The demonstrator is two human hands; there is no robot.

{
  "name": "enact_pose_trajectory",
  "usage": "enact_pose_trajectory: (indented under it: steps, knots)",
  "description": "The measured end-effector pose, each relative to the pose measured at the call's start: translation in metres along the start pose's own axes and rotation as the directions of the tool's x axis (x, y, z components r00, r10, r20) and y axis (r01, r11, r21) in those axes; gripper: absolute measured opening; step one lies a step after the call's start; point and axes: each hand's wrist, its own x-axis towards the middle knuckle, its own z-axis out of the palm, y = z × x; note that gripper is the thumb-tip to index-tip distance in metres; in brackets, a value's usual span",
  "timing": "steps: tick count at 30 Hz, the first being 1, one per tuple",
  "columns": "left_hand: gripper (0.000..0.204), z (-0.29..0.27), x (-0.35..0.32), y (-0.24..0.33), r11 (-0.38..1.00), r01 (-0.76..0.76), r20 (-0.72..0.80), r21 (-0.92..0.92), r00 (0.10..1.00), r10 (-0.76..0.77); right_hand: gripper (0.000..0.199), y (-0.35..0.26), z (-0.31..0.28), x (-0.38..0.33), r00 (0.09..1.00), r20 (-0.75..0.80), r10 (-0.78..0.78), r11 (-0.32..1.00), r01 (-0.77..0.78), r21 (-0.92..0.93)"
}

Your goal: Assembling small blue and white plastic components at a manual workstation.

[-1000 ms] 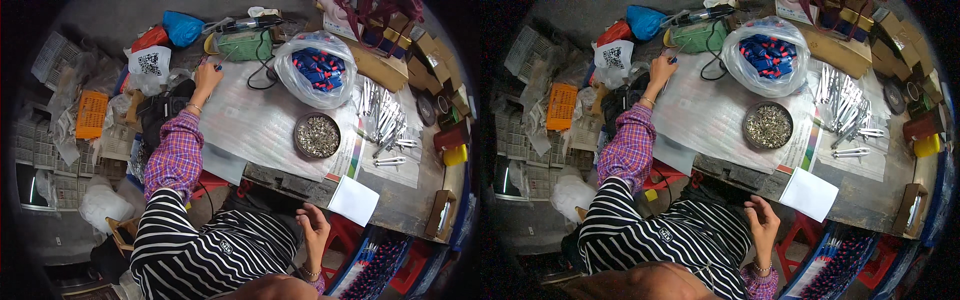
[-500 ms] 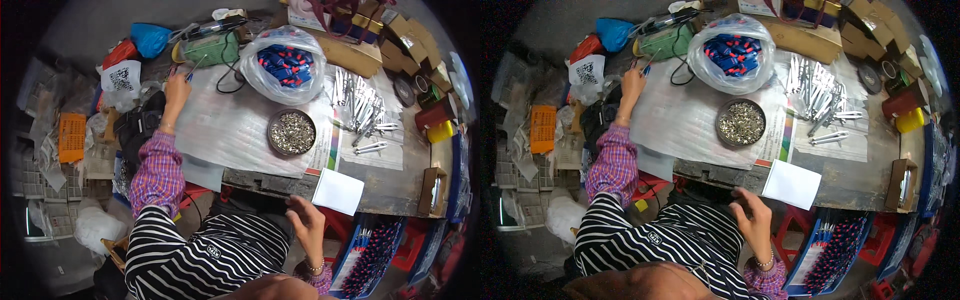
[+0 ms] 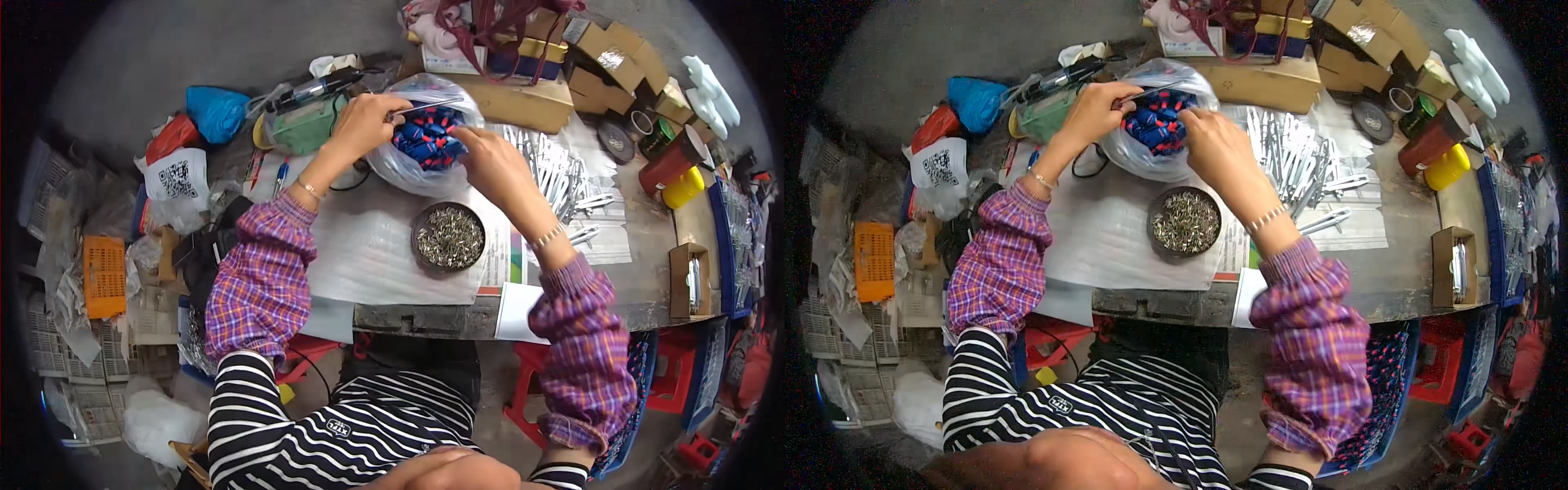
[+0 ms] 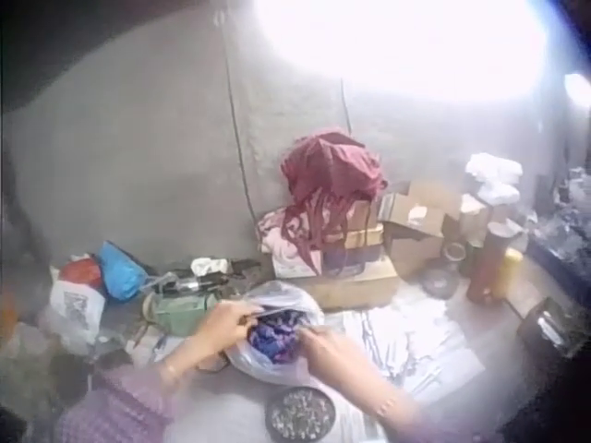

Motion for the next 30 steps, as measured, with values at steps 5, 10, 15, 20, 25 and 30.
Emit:
enact_pose_trajectory:
  steps: [5, 10, 15, 20, 25, 30]
  knots:
    - [0.031, -0.017, 0.009, -0.037, 0.985, 0.162, 0.031, -0.064, 0.987, -0.160, 0.050, 0.022, 0.033, 0.020, 0.956, -0.254, 0.150, 0.980, -0.111, 0.164]
    - [0.042, -0.013, 0.006, -0.049, 0.914, 0.187, -0.082, -0.361, 0.970, -0.230, 0.054, 0.053, 0.055, 0.049, 0.873, -0.297, 0.387, 0.896, -0.279, 0.345]
    - [0.040, 0.001, 0.032, -0.051, 0.966, 0.195, 0.119, -0.171, 0.977, -0.176, 0.026, 0.062, 0.057, 0.070, 0.868, 0.004, 0.496, 0.577, -0.333, 0.745]
    - [0.027, -0.010, 0.041, -0.047, 0.852, 0.333, 0.221, -0.404, 0.939, -0.262, 0.014, 0.056, 0.039, 0.058, 0.846, 0.259, 0.465, 0.080, -0.332, 0.940]
    - [0.017, 0.000, 0.050, -0.065, 0.563, 0.483, 0.316, -0.671, 0.873, -0.373, 0.021, 0.054, 0.020, 0.062, 0.855, 0.375, 0.359, 0.111, -0.438, 0.892]
    - [0.010, 0.015, 0.055, -0.069, 0.443, 0.549, 0.320, -0.709, 0.810, -0.491, 0.022, 0.068, 0.029, 0.067, 0.807, 0.430, 0.405, 0.086, -0.502, 0.861]
